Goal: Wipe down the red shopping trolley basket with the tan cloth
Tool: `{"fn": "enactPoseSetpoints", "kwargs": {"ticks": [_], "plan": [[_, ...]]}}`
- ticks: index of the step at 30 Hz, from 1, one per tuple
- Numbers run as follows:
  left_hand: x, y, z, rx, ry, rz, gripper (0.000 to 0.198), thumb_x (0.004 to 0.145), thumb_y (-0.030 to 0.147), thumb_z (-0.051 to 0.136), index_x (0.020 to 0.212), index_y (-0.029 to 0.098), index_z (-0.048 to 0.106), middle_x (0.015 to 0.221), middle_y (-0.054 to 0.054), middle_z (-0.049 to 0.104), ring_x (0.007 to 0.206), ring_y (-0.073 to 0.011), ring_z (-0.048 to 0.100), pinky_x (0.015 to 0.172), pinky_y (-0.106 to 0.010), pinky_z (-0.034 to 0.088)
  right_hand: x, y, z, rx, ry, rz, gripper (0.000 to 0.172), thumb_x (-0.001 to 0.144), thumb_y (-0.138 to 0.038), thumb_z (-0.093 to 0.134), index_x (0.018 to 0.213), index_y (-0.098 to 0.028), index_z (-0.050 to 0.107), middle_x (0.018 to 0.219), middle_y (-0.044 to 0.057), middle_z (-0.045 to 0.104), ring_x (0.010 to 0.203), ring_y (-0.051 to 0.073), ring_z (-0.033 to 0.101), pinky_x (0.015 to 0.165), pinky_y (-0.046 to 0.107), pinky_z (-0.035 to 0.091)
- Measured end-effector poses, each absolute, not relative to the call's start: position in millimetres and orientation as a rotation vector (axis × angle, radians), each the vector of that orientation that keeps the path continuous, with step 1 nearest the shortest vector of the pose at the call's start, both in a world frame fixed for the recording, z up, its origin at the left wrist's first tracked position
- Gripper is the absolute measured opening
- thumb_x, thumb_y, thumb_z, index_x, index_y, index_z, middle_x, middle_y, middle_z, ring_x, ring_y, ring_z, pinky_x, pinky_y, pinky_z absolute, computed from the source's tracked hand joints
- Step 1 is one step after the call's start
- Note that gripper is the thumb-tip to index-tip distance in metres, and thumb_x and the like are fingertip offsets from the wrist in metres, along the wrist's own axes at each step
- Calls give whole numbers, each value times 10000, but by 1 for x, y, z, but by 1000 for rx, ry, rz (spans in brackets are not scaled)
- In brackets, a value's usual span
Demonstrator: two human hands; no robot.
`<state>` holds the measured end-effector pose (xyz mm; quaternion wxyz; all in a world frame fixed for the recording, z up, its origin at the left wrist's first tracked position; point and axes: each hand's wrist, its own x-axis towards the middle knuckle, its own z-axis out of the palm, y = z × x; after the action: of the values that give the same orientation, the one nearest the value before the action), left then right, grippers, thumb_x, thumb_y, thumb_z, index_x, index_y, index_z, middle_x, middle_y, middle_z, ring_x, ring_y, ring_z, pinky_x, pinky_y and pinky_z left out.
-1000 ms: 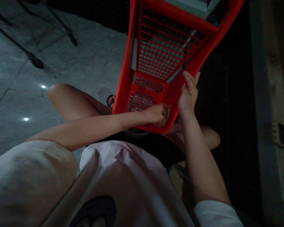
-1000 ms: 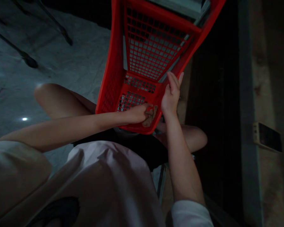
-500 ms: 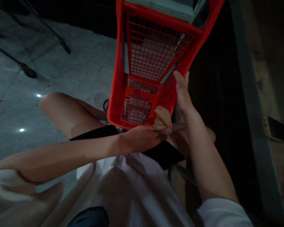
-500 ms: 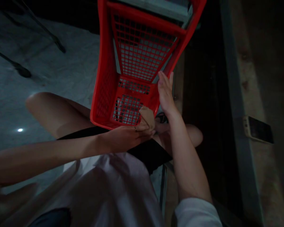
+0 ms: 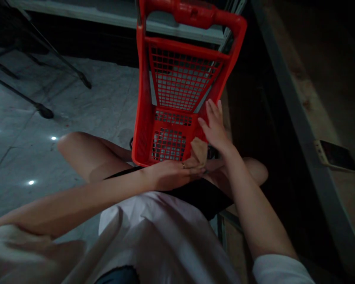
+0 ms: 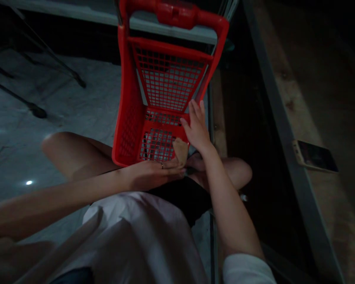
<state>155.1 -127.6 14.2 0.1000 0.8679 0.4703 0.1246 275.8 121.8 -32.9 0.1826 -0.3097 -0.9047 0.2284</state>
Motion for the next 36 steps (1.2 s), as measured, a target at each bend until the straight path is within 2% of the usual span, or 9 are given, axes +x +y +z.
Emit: {"fn": "enactPoseSetpoints", "kwargs": {"ticks": [3,9,16,21,25,27,31,33,36], "plan": [[136,-165,14,2602,1372,482,395,1114,179,480,1465,211,658,1556,-9,633,1492,-137,551,1239,-234,460,274,112,-30,-886,-2574,574,715,1052,-291,450,1724,-218,216,1821,64,171,1707,231,-7,1394,572,121],[61,-214,10,2687,1685,510,450,1070,145,448,1432,274,682,1474,10,693,1356,-139,674,1135,-290,559,268,99,-18,-924,-2598,492,774,960,-71,371,1719,-120,230,1808,99,213,1706,227,22,1400,518,176],[78,-219,-18,2543,2037,867,510,957,65,422,1366,164,710,1328,-27,783,1299,-191,712,1141,-345,589,252,78,-9,-1085,-2639,205,746,963,-108,360,1706,-101,301,1768,141,312,1684,310,182,1330,585,361],[136,-193,-40,2472,2084,1089,430,973,113,454,1315,143,714,1259,-79,804,1238,-205,735,1057,-352,644,258,49,-12,-1081,-2672,27,674,1002,-231,425,1653,-58,407,1676,220,452,1617,349,367,1330,595,334],[121,-196,-45,2767,1910,847,361,1012,163,500,1261,201,758,1247,-54,811,1271,-175,718,1074,-285,623,278,41,-14,-1005,-2651,-6,652,1008,-253,432,1626,-43,440,1650,242,479,1590,363,413,1312,607,356],[90,-206,-39,2973,1773,786,299,1004,193,563,1191,231,793,1226,-32,820,1292,-190,713,1127,-303,596,286,45,-13,-949,-2655,14,651,994,-252,459,1621,-76,458,1643,223,497,1589,371,414,1306,625,361],[17,-202,-17,3242,1559,591,303,1006,219,632,1272,259,772,1414,-19,737,1421,-218,631,1206,-357,537,287,60,-13,-884,-2682,71,642,951,-243,497,1582,-125,520,1600,192,563,1563,381,452,1293,666,369],[-12,-179,-10,3199,1645,481,342,1031,214,617,1355,238,725,1480,-42,689,1444,-211,611,1221,-369,521,283,68,-15,-860,-2693,65,621,924,-239,519,1535,-143,577,1566,184,599,1535,389,487,1288,671,376],[-35,-134,-11,2910,1981,441,391,1022,114,575,1380,205,702,1536,-72,641,1509,-250,542,1258,-473,490,275,83,-18,-834,-2701,50,546,901,-204,518,1421,-169,682,1464,171,683,1451,384,577,1294,643,377]]}}
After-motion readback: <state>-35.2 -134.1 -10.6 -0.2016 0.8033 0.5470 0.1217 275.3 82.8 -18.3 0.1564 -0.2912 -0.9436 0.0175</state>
